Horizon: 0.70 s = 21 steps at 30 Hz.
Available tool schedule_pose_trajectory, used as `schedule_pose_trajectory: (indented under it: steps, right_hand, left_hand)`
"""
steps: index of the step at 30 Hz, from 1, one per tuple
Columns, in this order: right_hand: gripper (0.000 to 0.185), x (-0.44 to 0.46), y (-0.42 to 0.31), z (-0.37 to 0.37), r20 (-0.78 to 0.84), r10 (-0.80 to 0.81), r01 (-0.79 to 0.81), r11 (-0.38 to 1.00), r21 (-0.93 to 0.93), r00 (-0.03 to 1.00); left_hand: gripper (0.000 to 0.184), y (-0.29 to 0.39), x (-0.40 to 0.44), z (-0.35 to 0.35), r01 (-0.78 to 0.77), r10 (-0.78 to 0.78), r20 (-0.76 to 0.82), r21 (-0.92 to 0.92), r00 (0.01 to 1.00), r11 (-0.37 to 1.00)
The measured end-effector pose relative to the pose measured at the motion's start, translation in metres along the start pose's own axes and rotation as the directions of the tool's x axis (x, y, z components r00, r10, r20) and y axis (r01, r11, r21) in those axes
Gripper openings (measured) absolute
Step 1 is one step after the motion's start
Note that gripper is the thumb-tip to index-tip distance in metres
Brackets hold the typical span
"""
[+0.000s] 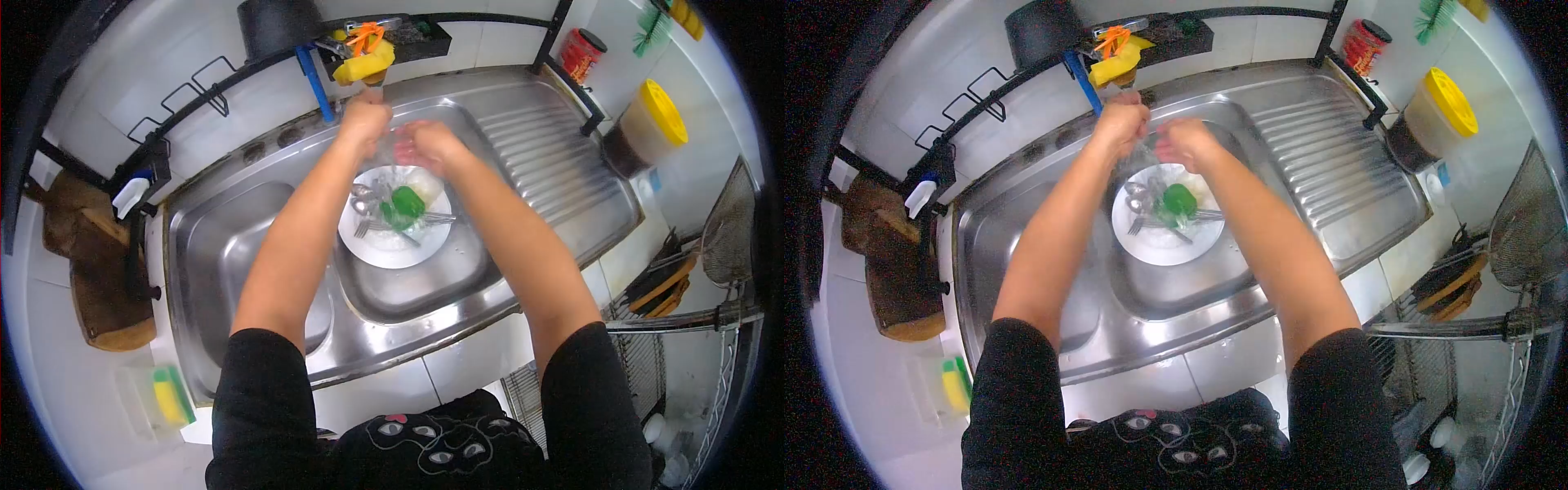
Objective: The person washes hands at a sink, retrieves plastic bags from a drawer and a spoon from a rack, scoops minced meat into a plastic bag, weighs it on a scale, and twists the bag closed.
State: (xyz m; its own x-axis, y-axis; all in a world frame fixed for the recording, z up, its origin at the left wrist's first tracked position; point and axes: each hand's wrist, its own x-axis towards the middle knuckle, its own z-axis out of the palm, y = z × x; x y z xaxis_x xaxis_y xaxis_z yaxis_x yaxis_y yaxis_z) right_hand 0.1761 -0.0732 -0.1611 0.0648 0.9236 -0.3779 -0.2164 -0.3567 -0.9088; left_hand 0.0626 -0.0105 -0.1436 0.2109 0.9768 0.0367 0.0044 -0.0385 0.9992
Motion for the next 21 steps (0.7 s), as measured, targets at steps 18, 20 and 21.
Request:
schedule_pose_trajectory:
  steps: [18,20,21]
  right_hand:
    - [0.015,-0.013,-0.059,0.025,0.155,-0.272,0.307,0.909,-0.281,0.95]
    - [0.016,-0.018,-0.057,0.018,0.135,-0.24,0.269,0.925,-0.267,0.961]
    - [0.015,-0.022,-0.059,0.019,0.084,-0.244,0.258,0.906,-0.335,0.966]
  left_hand:
    - [0.017,-0.004,-0.018,-0.012,0.35,-0.27,0.25,-0.377,0.93,0.858]
    - [0.015,-0.006,-0.015,-0.004,0.318,-0.242,0.251,-0.331,0.937,0.889]
    - [0.015,0.0,-0.017,-0.001,0.298,-0.224,0.253,-0.308,0.941,0.904]
